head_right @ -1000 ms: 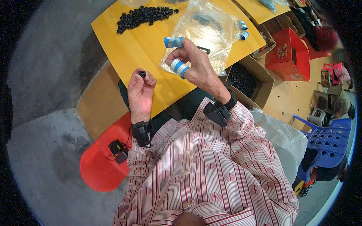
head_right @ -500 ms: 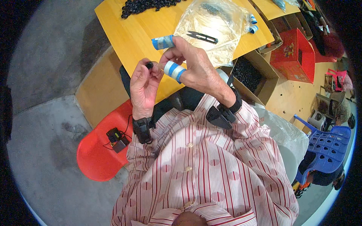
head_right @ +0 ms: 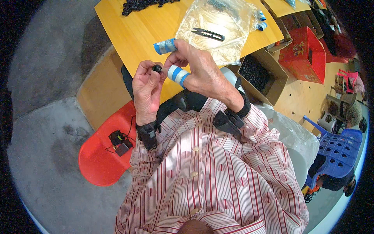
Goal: Assembling small black plastic parts with blue and white tape or labels.
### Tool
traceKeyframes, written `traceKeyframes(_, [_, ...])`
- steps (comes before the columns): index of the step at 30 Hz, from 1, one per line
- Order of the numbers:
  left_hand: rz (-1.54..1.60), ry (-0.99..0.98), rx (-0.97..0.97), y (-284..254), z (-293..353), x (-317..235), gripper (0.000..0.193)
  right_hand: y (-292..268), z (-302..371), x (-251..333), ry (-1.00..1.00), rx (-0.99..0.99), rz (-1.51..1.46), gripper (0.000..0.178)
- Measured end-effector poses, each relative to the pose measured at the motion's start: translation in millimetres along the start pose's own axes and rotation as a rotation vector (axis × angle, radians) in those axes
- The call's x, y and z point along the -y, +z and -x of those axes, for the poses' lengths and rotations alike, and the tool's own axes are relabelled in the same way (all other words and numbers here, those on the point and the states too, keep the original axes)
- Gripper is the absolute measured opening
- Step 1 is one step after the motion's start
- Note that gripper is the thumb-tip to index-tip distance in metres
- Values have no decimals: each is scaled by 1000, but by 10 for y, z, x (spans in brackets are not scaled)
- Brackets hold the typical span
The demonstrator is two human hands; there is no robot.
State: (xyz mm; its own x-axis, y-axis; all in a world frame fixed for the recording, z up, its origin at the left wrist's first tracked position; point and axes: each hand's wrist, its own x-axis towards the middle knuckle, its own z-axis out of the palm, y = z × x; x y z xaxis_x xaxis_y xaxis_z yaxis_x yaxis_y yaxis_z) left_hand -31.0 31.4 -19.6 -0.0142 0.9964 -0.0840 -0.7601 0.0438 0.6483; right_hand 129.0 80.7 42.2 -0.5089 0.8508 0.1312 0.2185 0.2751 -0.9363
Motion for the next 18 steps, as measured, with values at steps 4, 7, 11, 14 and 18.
traceKeyframes(4, [-71,-29,-36,42,35,-22,22,-14,16,27,17,13,23,36])
traceKeyframes(7, [-128,-37,-13,7,43,-47,20,-22,24,16,26,8,23,36])
traceKeyframes(11, [-148,-45,-18,1,51,-36,20,-21,20,2,20,15,33,37])
traceKeyframes(14, [-149,-67,13,1,54,-32,21,1,16,14,2,9,83,39])
traceKeyframes(18, [-71,-105,24,-65,64,-10,23,14,-3,14,-5,40,161,38])
